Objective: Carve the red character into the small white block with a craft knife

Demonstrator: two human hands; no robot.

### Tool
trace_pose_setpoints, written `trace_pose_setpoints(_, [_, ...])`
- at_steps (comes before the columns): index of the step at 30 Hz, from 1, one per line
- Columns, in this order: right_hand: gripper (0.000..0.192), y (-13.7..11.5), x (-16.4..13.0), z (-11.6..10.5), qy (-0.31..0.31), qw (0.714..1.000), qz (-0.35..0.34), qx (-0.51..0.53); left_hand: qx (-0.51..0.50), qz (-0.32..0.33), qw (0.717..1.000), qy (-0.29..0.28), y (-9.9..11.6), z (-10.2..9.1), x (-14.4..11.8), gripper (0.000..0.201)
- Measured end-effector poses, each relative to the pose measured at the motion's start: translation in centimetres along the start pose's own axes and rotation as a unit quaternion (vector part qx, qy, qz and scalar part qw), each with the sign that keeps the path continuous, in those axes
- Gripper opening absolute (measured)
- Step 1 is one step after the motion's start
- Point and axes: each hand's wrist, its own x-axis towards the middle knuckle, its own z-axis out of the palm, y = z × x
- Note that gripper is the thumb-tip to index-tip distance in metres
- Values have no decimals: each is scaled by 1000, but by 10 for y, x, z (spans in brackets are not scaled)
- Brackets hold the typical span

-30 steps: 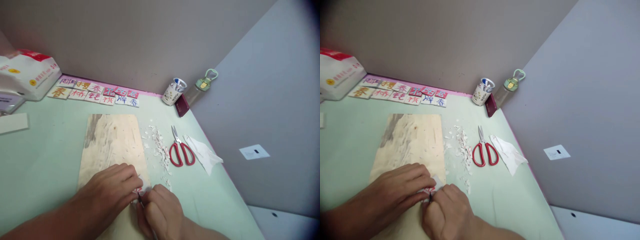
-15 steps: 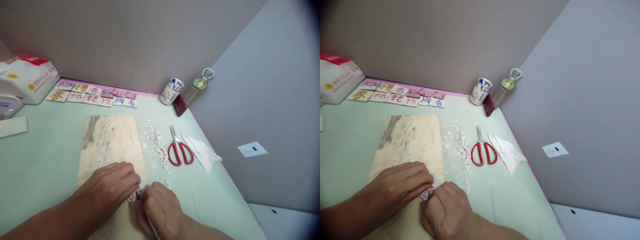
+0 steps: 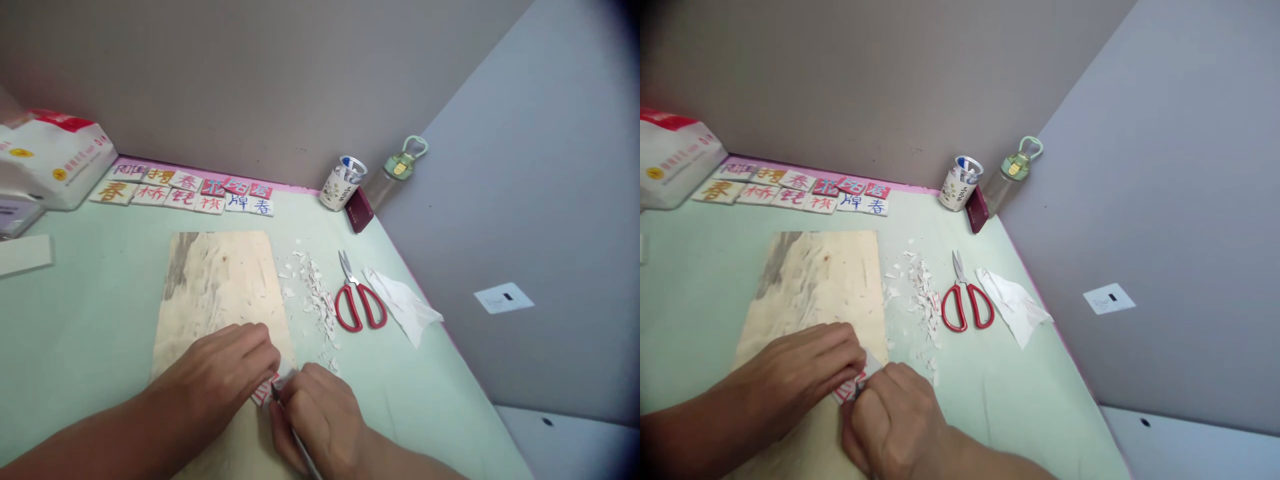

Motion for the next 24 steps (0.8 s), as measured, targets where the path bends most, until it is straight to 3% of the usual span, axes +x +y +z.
trace_pose_setpoints(4, [27,2,-4,1,-8,1000,20,7,29,-19,999,-27,-2,-22,1,28])
trace_pose_setpoints(7, [28,3,-5,3,-2,999,28,17,21,-66,997,-15,0,-31,-1,30])
trace_pose_setpoints(10, [28,3,-3,3,4,999,38,28,1,-87,996,-12,8,-26,-5,18])
trace_pose_setpoints(13, [28,3,-2,3,8,998,51,32,43,-125,991,-14,21,-12,-8,44])
trace_pose_setpoints(17, [27,2,-1,1,3,995,68,71,104,-121,987,-10,35,1,-7,44])
trace_pose_setpoints(21, [25,2,4,-10,-35,973,175,148,60,-91,994,16,36,0,-6,60])
trace_pose_setpoints(24, [27,4,12,-25,-95,915,315,234,-8,-73,997,11,31,-5,-7,69])
